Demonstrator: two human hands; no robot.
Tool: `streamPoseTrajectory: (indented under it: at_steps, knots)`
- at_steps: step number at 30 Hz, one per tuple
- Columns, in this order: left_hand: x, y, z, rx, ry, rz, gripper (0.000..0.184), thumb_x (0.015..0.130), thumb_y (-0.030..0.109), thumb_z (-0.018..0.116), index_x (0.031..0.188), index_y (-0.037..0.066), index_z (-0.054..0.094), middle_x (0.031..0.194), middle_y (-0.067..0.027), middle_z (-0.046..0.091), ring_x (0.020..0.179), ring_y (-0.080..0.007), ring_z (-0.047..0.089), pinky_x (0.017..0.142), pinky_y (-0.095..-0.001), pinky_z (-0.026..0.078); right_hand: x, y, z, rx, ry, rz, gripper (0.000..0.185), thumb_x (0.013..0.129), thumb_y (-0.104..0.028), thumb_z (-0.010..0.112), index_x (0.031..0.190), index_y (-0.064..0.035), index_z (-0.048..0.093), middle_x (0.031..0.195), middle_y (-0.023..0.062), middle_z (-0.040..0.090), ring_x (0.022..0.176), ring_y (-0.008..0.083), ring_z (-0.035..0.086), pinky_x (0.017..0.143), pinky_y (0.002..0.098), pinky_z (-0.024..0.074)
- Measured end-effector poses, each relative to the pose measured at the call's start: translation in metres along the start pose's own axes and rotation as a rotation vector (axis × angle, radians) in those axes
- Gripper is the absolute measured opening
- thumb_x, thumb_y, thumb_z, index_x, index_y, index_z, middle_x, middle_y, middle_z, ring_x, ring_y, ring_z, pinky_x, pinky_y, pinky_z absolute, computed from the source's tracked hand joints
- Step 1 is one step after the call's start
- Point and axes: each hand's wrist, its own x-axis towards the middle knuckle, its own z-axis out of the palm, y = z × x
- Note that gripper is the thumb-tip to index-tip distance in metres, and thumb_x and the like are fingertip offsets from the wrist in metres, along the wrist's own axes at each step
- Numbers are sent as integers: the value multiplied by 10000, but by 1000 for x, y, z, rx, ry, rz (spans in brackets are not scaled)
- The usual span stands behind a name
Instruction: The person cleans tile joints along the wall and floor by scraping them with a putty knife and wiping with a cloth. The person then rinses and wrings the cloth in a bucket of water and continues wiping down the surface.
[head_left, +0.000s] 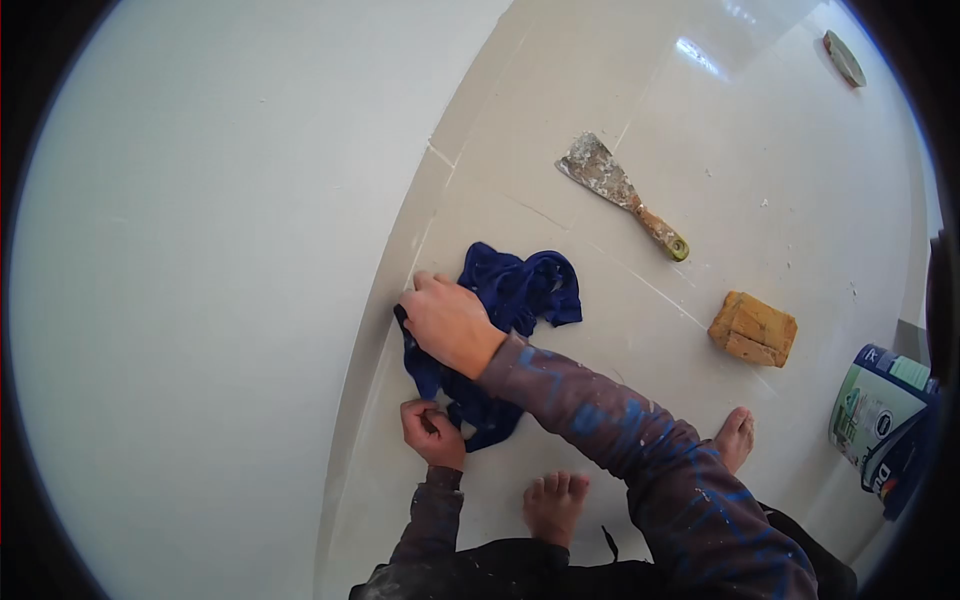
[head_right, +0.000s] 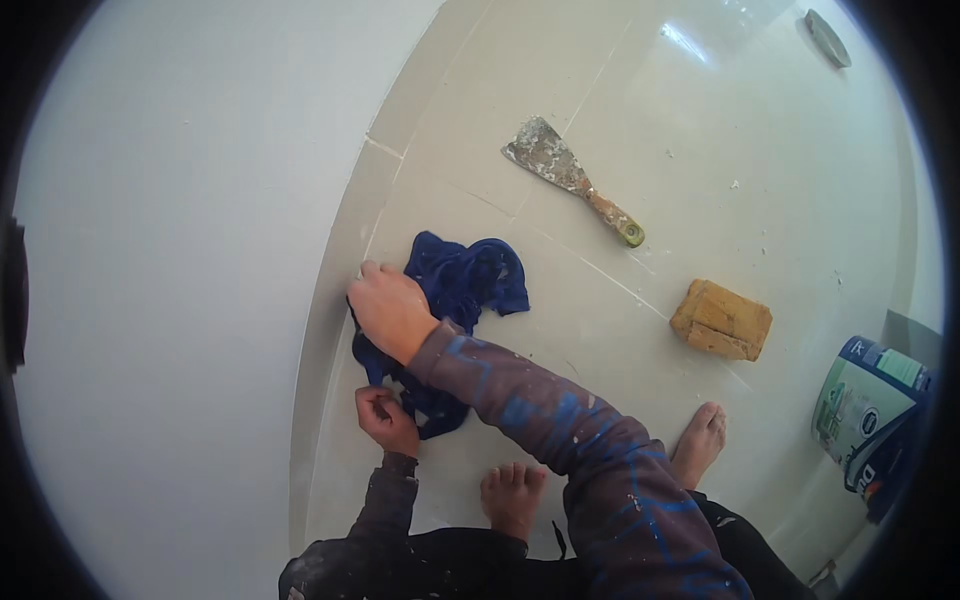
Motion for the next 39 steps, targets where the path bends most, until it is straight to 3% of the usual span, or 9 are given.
streamPoseTrajectory:
  at_steps: [3, 5, 7, 9, 15, 18, 26, 31, 39]
  knots:
    - [3, 3, -1, 6, 5, -3, 96, 961, -44, 476, 983, 19, 545, 933, -72, 545, 767, -157, 537, 706, -283, 473, 4, 7, -38, 257, 173, 187, 271, 814, -133, 824, 1013, -47, 661, 999, 146, 655, 960, 357, 682, 846, 446, 553]
    - [-3, 6, -7, 1, -6, -32, 95, 961, -42, 480, 986, 19, 548, 933, -73, 546, 770, -156, 539, 695, -282, 473, 34, 27, -75, 235, 406, 166, 270, 824, -98, 810, 1001, -50, 612, 1030, 180, 634, 946, 427, 657, 819, 507, 537]
    - [-1, -3, -3, -6, 20, -18, 98, 908, -49, 525, 948, 30, 567, 903, -119, 591, 745, -256, 587, 666, -335, 493, 81, 54, -109, 35, 619, 250, 317, 787, -120, 862, 1016, -51, 655, 1026, 167, 647, 993, 374, 669, 855, 449, 550]
    - [-2, -1, -3, -8, 6, -5, 85, 936, -44, 512, 955, 22, 562, 916, -99, 572, 760, -207, 568, 654, -307, 480, 129, 94, -130, -7, 771, 317, 316, 806, -194, 860, 1024, -38, 692, 1083, 182, 656, 1046, 392, 651, 913, 472, 537]
    - [0, 1, -6, 45, -40, -6, 70, 975, -35, 507, 961, 17, 551, 930, -76, 552, 771, -158, 545, 653, -278, 466, 166, 144, -110, -495, 495, 244, 273, 945, -297, 690, 1052, -57, 764, 1178, 145, 668, 1144, 391, 608, 970, 514, 496]
    - [2, 4, -5, 48, -37, -25, 68, 984, -27, 507, 962, 22, 549, 928, -71, 547, 779, -158, 543, 671, -282, 466, 150, 122, -99, -511, 519, 188, 163, 837, -123, 639, 900, -48, 769, 1087, 125, 663, 1062, 360, 609, 874, 505, 489]
    - [0, 5, 0, 24, 48, -59, 57, 1003, -2, 497, 1001, 30, 544, 946, -53, 544, 817, -150, 538, 717, -279, 453, 64, 41, -39, -490, 333, 81, 113, 847, -139, 621, 827, -78, 714, 1012, 93, 616, 996, 283, 586, 835, 422, 456]
    - [0, -2, 0, -125, 144, -29, 175, 990, -27, 462, 1137, 14, 546, 1118, -94, 550, 1002, -187, 559, 897, -314, 460, -9, 7, -6, -29, 37, -96, 76, 828, -54, 675, 884, -33, 722, 991, 135, 658, 1005, 350, 611, 894, 451, 504]
    - [49, 72, 12, -18, -150, 44, 419, 922, -6, 528, 1340, 1, 545, 1292, -131, 550, 1168, -266, 552, 988, -374, 454, 81, 90, -129, 118, 710, 107, 166, 841, -60, 799, 985, -16, 730, 982, 168, 707, 940, 366, 697, 871, 431, 546]
